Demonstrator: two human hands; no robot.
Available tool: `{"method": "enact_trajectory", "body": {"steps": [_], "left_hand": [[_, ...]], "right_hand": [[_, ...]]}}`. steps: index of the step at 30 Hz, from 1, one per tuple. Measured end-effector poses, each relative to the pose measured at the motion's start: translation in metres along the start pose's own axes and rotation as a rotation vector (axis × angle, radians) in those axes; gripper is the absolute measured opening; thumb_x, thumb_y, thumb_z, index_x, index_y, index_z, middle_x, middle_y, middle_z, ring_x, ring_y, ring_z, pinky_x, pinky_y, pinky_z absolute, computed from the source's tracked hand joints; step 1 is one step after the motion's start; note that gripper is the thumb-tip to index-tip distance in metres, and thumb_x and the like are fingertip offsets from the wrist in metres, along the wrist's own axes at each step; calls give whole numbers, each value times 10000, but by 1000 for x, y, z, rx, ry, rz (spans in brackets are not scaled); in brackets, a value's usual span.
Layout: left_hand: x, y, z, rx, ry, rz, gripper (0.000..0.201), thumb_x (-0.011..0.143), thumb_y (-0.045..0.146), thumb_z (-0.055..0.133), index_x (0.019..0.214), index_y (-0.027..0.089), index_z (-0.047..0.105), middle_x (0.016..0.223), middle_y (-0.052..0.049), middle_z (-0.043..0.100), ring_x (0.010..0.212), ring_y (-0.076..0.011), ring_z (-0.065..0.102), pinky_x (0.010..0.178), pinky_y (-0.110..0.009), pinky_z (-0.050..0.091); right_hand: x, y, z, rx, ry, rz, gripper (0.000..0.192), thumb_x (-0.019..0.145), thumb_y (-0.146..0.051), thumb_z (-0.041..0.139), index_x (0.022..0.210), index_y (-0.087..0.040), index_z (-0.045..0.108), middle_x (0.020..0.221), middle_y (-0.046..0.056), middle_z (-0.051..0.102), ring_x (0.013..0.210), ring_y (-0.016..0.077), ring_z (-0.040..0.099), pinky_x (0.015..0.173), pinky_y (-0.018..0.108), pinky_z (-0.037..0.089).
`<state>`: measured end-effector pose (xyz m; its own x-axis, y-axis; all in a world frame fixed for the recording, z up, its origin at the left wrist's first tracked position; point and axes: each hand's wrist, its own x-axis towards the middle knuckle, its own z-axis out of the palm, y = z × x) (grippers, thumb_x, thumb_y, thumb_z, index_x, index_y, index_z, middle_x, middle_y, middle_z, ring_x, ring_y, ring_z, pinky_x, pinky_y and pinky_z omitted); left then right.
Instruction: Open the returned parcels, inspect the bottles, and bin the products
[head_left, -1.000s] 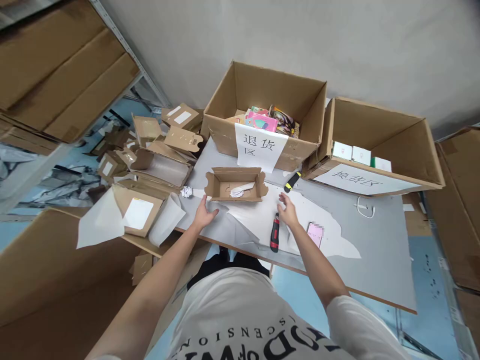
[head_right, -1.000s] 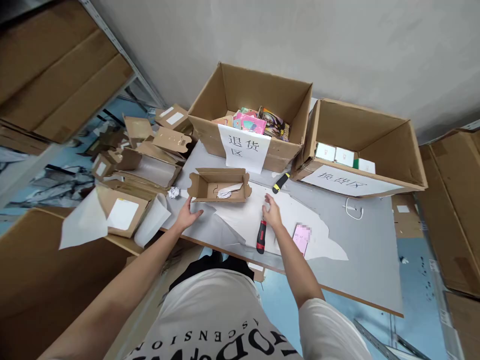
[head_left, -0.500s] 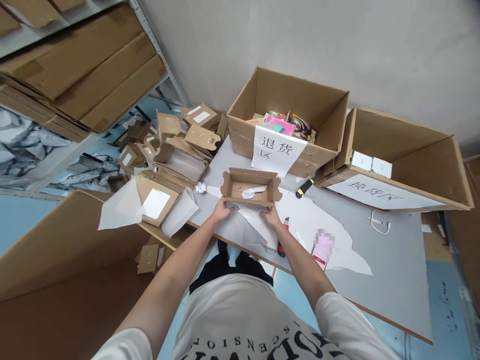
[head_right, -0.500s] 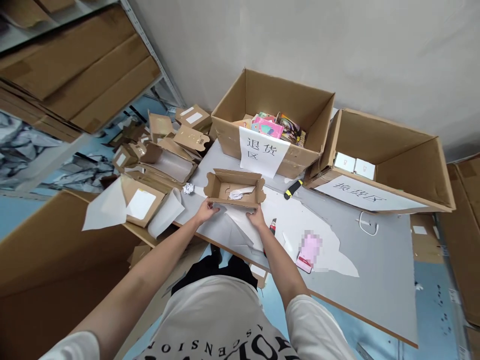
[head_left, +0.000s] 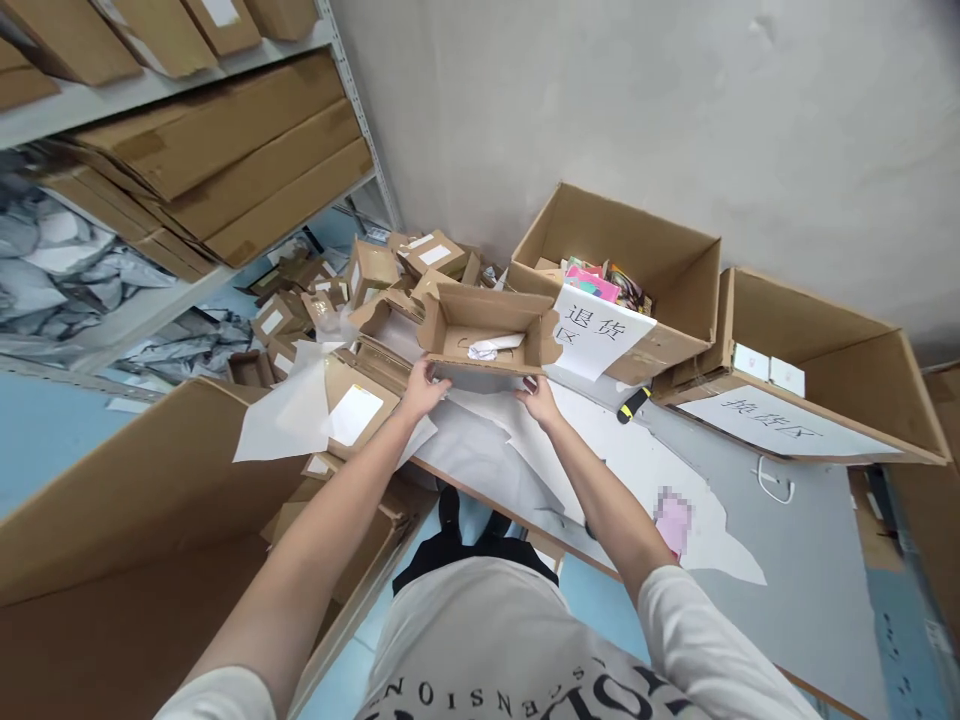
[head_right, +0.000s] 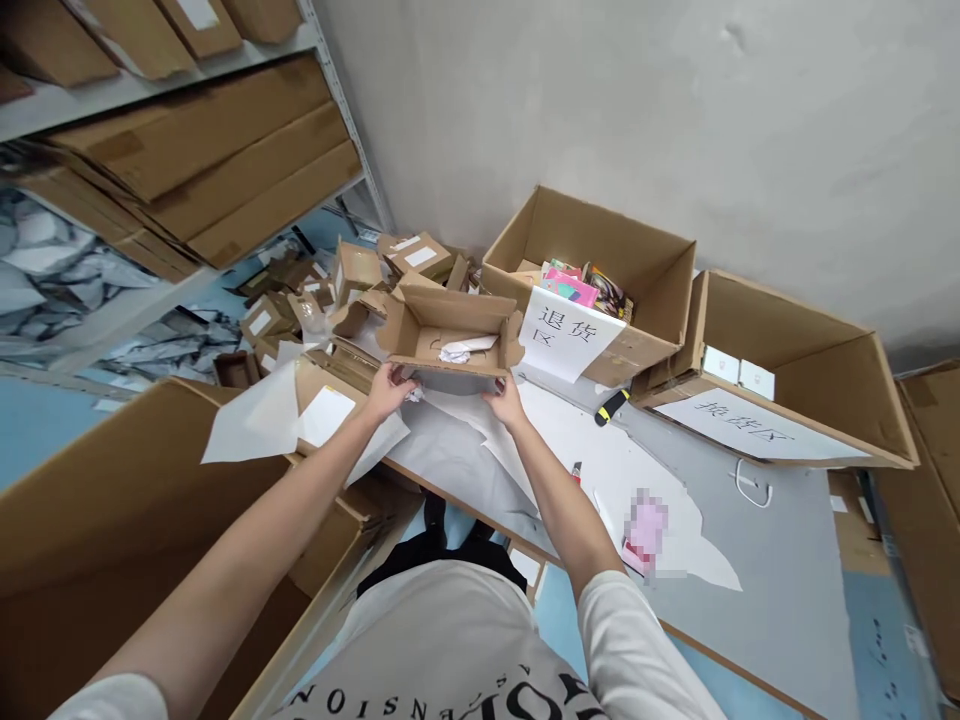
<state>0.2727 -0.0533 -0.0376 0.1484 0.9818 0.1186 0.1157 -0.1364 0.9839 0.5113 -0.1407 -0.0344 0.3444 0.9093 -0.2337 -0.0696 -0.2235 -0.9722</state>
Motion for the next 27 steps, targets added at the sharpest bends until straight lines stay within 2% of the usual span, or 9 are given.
{"method": "enact_trajectory", "body": {"steps": [4,7,11,14,17,20,24,27], "left_hand": [[59,19,-58,-86,62,43,558,577,121,681,1119,181,562,1218,-98,577,1153,-240,554,1050,-431,407],[98,29,-101,-114,142,34,617,576,119,690,1173,189,550,1164,-80,605,1059,-222,604,987,-417,459],[137,27,-147,-179,221,-9,691,572,98,670,1240,205,529,1216,-71,588,1017,-200,627,895,-352,509],[156,19,-173,-193,259,-54,666,601,116,653,1249,212,535,1240,-77,582,1052,-197,615,881,-330,514],[165,6,-191,-227,297,-147,636,648,163,643,1266,247,515,1249,-76,587,1083,-192,609,902,-344,513],[163,-8,-201,-233,305,-216,664,644,156,651,1283,250,496,1331,-87,546,1175,-219,566,980,-391,474],[146,-23,-209,-193,265,-209,717,618,136,669,1307,216,486,1415,-118,475,1326,-275,433,1080,-442,379],[129,-27,-213,-169,253,-204,741,602,139,684,1315,186,487,1440,-139,445,1368,-292,374,1119,-457,324]], "right_hand": [[53,-54,63,-8,-119,-151,972,558,-174,711,1442,-267,317,1499,96,362,1331,283,411,1072,487,359],[93,-86,116,-11,-151,-176,1060,581,-188,727,1493,-251,189,1542,107,282,1350,270,392,1076,465,358],[133,-109,177,-57,-243,-274,1091,611,-238,752,1512,-212,139,1530,101,318,1359,222,376,1133,396,289],[150,-111,205,-100,-318,-311,1065,628,-255,747,1513,-179,160,1508,100,362,1374,217,356,1156,384,243],[159,-103,218,-125,-349,-299,1055,630,-245,737,1514,-178,165,1531,85,320,1402,225,313,1171,401,205],[161,-89,219,-156,-347,-250,1069,618,-223,743,1515,-152,165,1555,94,263,1427,246,261,1173,412,190],[155,-72,208,-200,-308,-179,1072,615,-231,761,1511,-125,181,1565,135,221,1438,289,222,1162,447,198],[145,-63,195,-201,-268,-152,1056,609,-254,774,1504,-160,222,1568,127,218,1435,299,231,1162,457,200]]}}
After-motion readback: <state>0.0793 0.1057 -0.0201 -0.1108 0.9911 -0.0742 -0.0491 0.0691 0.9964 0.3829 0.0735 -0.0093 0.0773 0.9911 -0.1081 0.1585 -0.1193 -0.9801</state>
